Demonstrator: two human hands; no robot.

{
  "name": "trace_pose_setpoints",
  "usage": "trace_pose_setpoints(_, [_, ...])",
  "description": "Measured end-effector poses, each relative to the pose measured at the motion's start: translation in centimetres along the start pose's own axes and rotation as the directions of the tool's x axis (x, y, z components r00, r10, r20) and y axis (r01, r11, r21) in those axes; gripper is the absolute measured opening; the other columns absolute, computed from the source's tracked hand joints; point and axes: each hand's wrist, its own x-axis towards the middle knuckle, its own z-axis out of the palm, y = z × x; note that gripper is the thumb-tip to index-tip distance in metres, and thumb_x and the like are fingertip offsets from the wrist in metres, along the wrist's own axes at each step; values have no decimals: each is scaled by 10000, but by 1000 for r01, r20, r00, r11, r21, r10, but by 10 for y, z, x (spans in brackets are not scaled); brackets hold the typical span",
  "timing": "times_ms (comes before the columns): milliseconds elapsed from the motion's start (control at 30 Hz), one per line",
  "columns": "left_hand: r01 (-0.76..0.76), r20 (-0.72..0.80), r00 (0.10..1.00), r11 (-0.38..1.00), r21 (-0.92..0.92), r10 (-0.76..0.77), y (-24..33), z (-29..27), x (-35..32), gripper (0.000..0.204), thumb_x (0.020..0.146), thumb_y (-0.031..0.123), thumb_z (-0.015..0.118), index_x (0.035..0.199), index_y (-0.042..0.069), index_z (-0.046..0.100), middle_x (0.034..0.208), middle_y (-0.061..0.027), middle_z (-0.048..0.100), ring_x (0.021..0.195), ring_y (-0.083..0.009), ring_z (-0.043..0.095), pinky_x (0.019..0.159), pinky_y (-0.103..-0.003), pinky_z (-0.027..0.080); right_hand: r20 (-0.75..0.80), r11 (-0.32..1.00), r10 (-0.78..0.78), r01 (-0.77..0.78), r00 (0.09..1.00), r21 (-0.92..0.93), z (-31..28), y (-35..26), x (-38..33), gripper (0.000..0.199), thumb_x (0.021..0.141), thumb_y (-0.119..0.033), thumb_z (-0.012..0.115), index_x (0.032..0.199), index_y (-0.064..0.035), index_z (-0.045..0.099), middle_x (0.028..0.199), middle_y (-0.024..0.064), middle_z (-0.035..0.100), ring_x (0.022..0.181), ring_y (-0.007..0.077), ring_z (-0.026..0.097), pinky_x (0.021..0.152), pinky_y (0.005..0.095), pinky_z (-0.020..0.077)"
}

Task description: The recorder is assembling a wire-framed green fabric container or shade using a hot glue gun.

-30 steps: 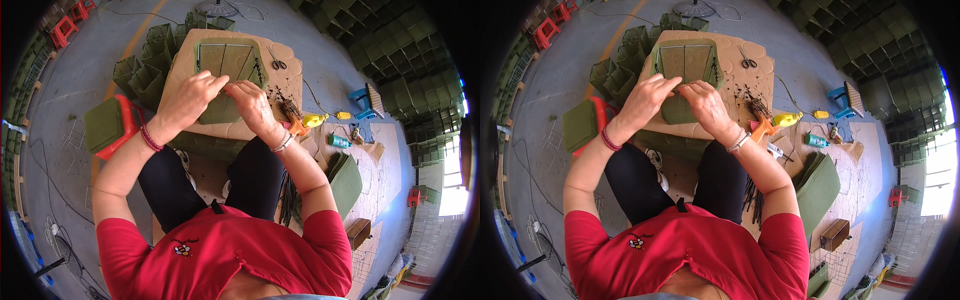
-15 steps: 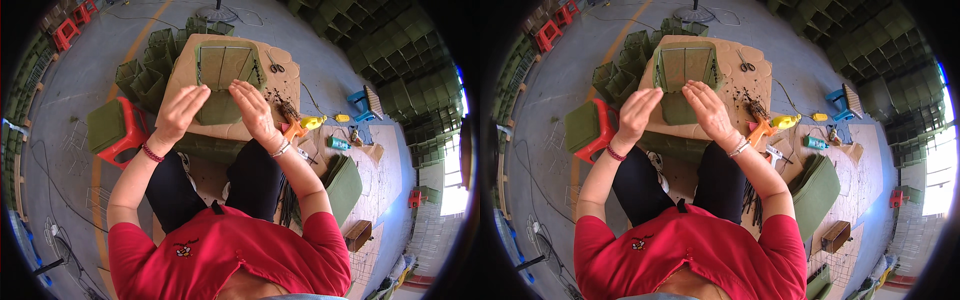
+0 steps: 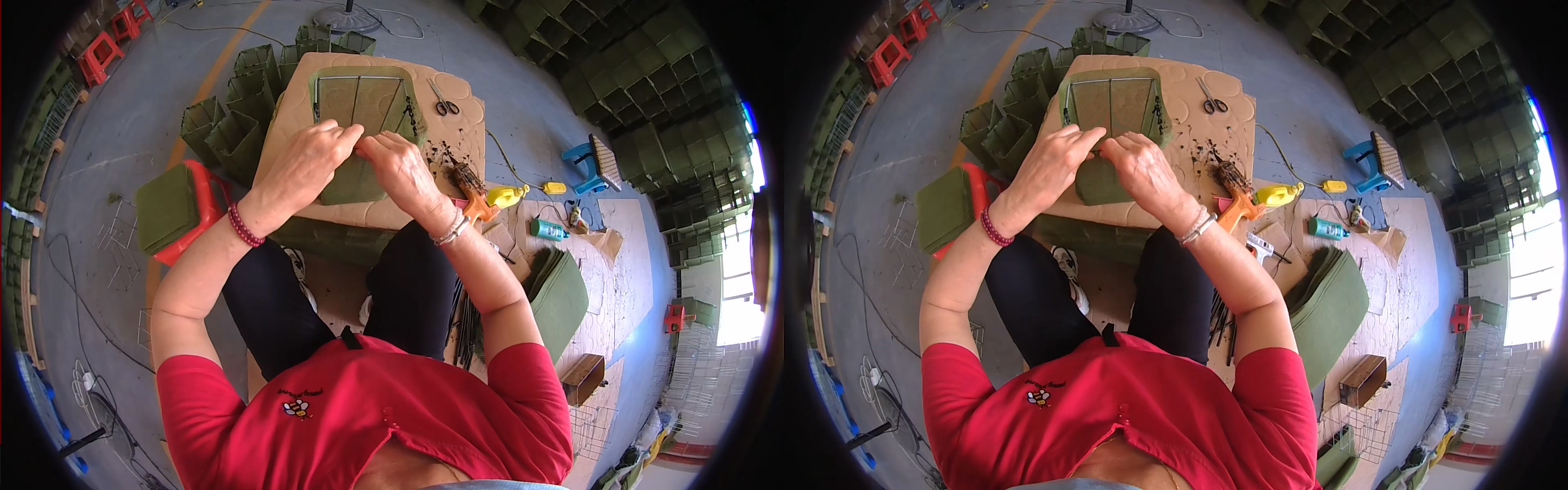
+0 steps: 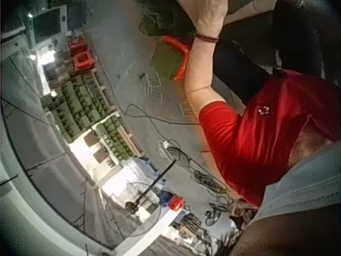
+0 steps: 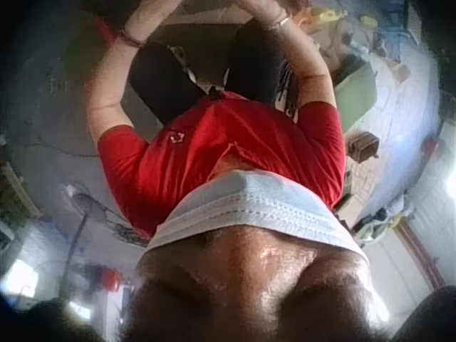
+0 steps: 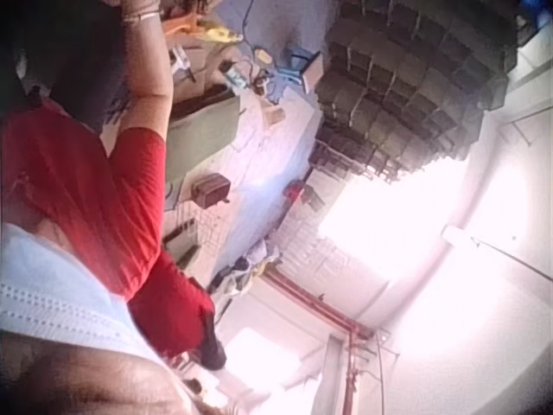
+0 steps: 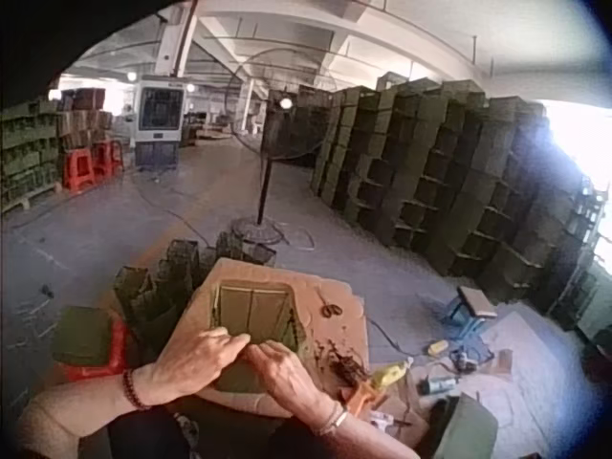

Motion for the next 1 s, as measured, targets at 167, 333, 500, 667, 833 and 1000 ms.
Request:
trace_pose_setpoints(167, [-24,-73,997,995,-99,17,-7,-17,3,344,838,-40,602,1179,-16,641,886,-154,666,823,-282,657,746,-371,546,92,990,-55,42,994,134,-14,18,16,174,819,32,572,982,-6,618,831,147,648,897,335,648,762,411,523])
trace_pose_setpoints(333, [-86,-566,823,995,-50,43,-13,-31,-30,274,764,-55,729,1035,-23,707,965,-123,716,847,-266,686,721,-358,573,229,984,-152,169,961,-57,-60,34,7,201,783,14,539,962,12,630,1047,165,674,1051,323,631,857,395,529])
trace_pose_setpoints(500, [-324,-376,859,938,124,347,7,1,-52,221,761,21,719,981,3,711,1044,-97,700,934,-253,668,779,-357,577,-89,989,-148,147,985,-14,-53,30,-20,392,752,63,627,1140,13,649,1170,146,675,1130,340,620,980,412,514])
trace_pose_setpoints(667, [-401,-298,840,889,221,453,4,15,-30,234,794,56,656,1015,6,717,1113,-84,679,1009,-236,646,834,-356,570,-275,995,-83,93,958,25,-21,18,-30,276,777,33,698,1049,-5,676,1067,127,682,1049,321,642,960,424,521])
trace_pose_setpoints(833, [-468,-313,786,844,261,533,3,34,-23,253,800,65,644,1035,4,716,1118,-73,674,1032,-220,640,865,-353,560,-316,998,-65,70,946,6,-10,18,-33,240,773,13,721,1007,-28,689,1018,106,676,1012,313,643,928,413,535])
trace_pose_setpoints(1000, [-449,-328,781,843,296,531,4,34,-16,239,807,78,653,1028,8,712,1092,-78,678,1024,-214,645,879,-347,557,-297,998,-65,66,953,-6,-11,18,-31,238,770,4,728,1003,-31,691,1014,102,678,1007,307,644,915,406,539])
